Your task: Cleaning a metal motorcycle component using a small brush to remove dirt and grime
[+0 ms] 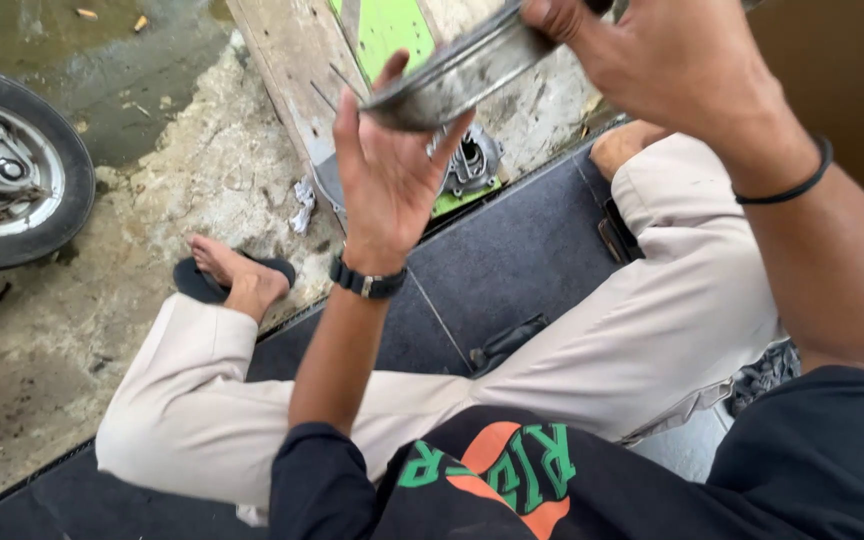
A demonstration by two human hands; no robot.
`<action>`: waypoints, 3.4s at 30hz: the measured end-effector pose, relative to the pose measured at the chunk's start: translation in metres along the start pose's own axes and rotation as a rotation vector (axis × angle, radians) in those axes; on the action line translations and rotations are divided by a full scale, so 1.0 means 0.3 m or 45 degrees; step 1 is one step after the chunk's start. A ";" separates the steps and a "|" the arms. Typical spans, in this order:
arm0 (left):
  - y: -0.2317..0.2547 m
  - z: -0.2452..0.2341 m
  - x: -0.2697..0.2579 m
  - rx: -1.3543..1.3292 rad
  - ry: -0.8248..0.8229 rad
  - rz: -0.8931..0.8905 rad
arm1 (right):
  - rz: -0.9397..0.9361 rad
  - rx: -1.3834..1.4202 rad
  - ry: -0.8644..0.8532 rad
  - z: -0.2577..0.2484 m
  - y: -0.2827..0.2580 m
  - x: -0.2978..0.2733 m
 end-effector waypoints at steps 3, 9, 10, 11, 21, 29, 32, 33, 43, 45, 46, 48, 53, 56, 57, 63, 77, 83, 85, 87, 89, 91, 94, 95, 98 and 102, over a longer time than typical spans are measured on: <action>-0.029 0.050 -0.033 -0.299 0.020 -0.119 | 0.025 0.202 -0.009 0.010 -0.032 0.010; -0.095 0.060 -0.038 -0.383 -0.214 -0.169 | -0.004 0.091 0.019 0.013 -0.055 -0.068; -0.109 0.086 -0.031 -0.384 -0.124 -0.197 | -0.003 0.156 0.051 0.003 -0.057 -0.068; -0.123 0.112 -0.025 -0.384 -0.034 -0.224 | -0.003 0.222 0.083 -0.007 -0.060 -0.067; -0.281 0.028 0.023 -0.645 -0.127 -0.022 | -0.034 0.106 0.209 -0.083 -0.018 -0.142; -0.336 0.013 0.060 -0.496 -0.101 0.137 | 0.187 0.052 0.131 -0.151 -0.001 -0.246; -0.343 0.008 0.060 -0.494 -0.092 0.171 | 0.184 -0.002 0.086 -0.128 0.000 -0.252; -0.345 0.014 0.060 -0.493 -0.084 0.159 | 0.198 -0.001 0.086 -0.120 0.004 -0.260; -0.380 0.079 0.183 -0.503 -0.143 0.100 | 0.205 -0.074 0.072 -0.147 -0.009 -0.238; -0.369 0.074 0.191 -0.493 -0.178 0.084 | 0.182 -0.187 0.058 -0.143 -0.015 -0.243; -0.361 0.067 0.181 -0.475 -0.154 0.078 | 0.176 -0.235 0.012 -0.134 -0.026 -0.249; -0.345 0.050 0.151 -0.450 -0.112 0.072 | 0.177 -0.268 -0.041 -0.115 -0.044 -0.266; -0.306 -0.006 0.074 -0.492 0.000 0.078 | 0.122 -0.370 -0.123 -0.054 -0.039 -0.290; -0.300 -0.031 0.045 -0.445 0.041 0.138 | 0.153 -0.323 -0.103 -0.048 -0.016 -0.286; -0.294 -0.030 0.037 -0.449 0.049 0.148 | 0.145 -0.317 -0.112 -0.044 -0.016 -0.288; -0.268 -0.017 0.042 -0.450 0.050 0.161 | 0.160 -0.334 -0.084 -0.045 -0.032 -0.255; -0.191 -0.074 -0.003 -0.484 0.091 0.221 | -0.032 -0.238 -0.251 0.081 -0.139 -0.248; -0.176 -0.056 -0.012 -0.443 0.080 0.305 | 0.066 -0.395 -0.114 0.019 -0.066 -0.192; -0.183 -0.058 -0.005 -0.454 0.063 0.300 | -0.005 -0.307 -0.178 0.057 -0.099 -0.215; -0.185 -0.061 -0.002 -0.463 0.051 0.300 | -0.080 -0.211 -0.244 0.076 -0.129 -0.226; -0.188 -0.067 0.002 -0.521 0.026 0.268 | -0.085 -0.173 -0.243 0.075 -0.148 -0.229; -0.192 -0.065 0.005 -0.516 0.007 0.273 | -0.052 -0.321 -0.187 0.031 -0.124 -0.202; -0.187 -0.043 0.006 -0.504 -0.018 0.274 | 0.018 -0.443 -0.123 0.017 -0.089 -0.200; -0.185 -0.033 0.007 -0.493 -0.011 0.266 | 0.066 -0.409 -0.120 0.021 -0.075 -0.207; -0.194 -0.043 0.002 -0.548 -0.057 0.237 | -0.102 -0.215 -0.223 0.062 -0.145 -0.242; -0.193 -0.039 -0.002 -0.628 -0.085 0.219 | -0.096 -0.208 -0.212 0.042 -0.139 -0.232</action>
Point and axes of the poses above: each hand's wrist, its own x-axis towards the middle knuckle, its own z-axis out of the palm, y = z × x, the point moved 2 cm from there along x, towards the middle knuckle, and after that the axes turned 3 degrees about y, right-handed, at the moved point
